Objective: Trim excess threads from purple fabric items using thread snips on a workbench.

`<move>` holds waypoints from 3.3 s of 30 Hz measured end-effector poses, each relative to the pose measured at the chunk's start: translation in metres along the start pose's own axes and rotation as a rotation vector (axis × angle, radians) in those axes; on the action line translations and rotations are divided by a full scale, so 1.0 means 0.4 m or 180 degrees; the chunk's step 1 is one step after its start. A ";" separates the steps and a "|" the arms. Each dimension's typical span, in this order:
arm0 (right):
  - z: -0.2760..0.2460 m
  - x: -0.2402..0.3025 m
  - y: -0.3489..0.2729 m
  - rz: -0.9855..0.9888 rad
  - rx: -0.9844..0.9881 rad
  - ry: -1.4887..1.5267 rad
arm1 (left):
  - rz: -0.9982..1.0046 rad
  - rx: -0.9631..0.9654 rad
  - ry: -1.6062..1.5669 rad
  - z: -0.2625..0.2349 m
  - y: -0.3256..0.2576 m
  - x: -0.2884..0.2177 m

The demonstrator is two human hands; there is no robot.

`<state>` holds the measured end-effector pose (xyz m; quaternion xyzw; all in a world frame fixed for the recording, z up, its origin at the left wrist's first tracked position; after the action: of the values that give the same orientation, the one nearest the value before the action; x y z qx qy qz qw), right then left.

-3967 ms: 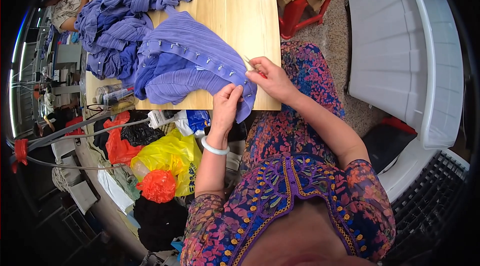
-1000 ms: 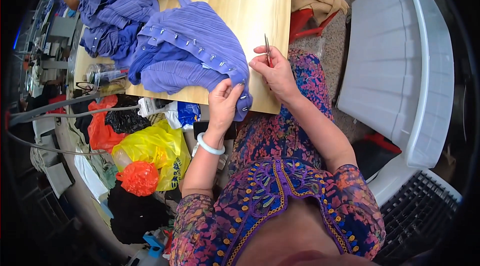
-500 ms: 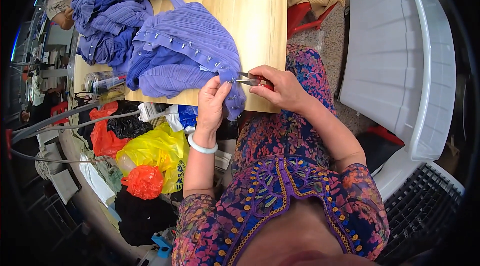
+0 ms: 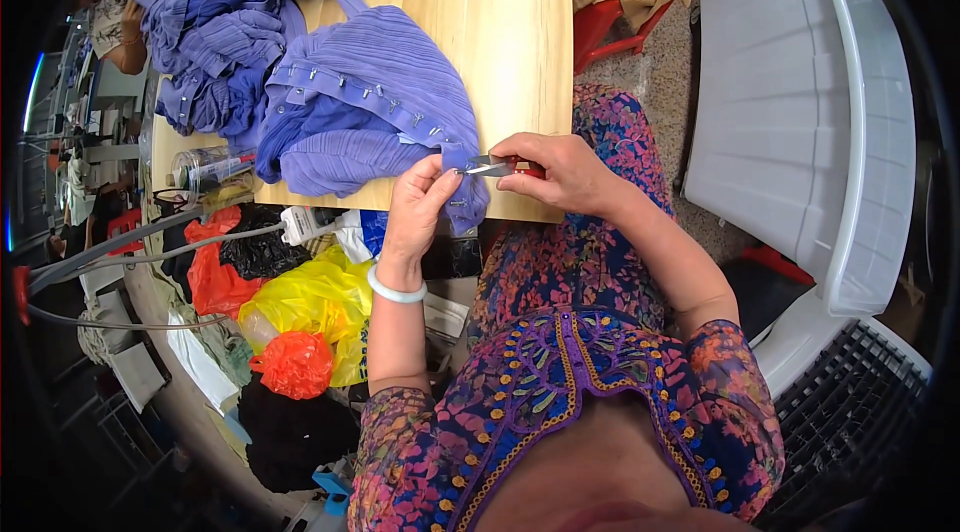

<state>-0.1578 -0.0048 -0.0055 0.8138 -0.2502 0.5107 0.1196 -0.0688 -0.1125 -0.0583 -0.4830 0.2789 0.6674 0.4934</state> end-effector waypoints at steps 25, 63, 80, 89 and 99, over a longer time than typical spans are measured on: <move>-0.005 0.020 -0.018 -0.0506 -0.0341 -0.0612 | -0.0385 0.0007 -0.0543 0.017 -0.007 0.039; -0.032 -0.064 -0.043 0.0767 -0.0886 0.0775 | 0.0295 -0.0429 0.0607 0.043 -0.021 -0.007; -0.012 0.008 -0.011 -0.0193 -0.0164 -0.0072 | -0.0121 -0.0242 -0.0160 0.013 -0.014 -0.017; 0.004 0.008 0.003 -0.0188 0.0225 -0.0168 | -0.0450 -0.0080 0.0064 -0.015 -0.011 0.005; 0.025 0.012 0.020 -0.0248 0.0619 -0.0106 | -0.0653 -0.0028 0.0069 -0.039 -0.014 0.026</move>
<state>-0.1526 -0.0175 -0.0062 0.8391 -0.1697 0.5138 0.0557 -0.0586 -0.1196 -0.0733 -0.5184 0.2304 0.6093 0.5540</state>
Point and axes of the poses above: each hand's wrist, its own y-axis towards the middle knuckle, its own z-axis out of the palm, x = y × z, the point moved 9 cm from there along y, towards the middle knuckle, and after that the axes turned 13 degrees about z, right-handed, at the moved point
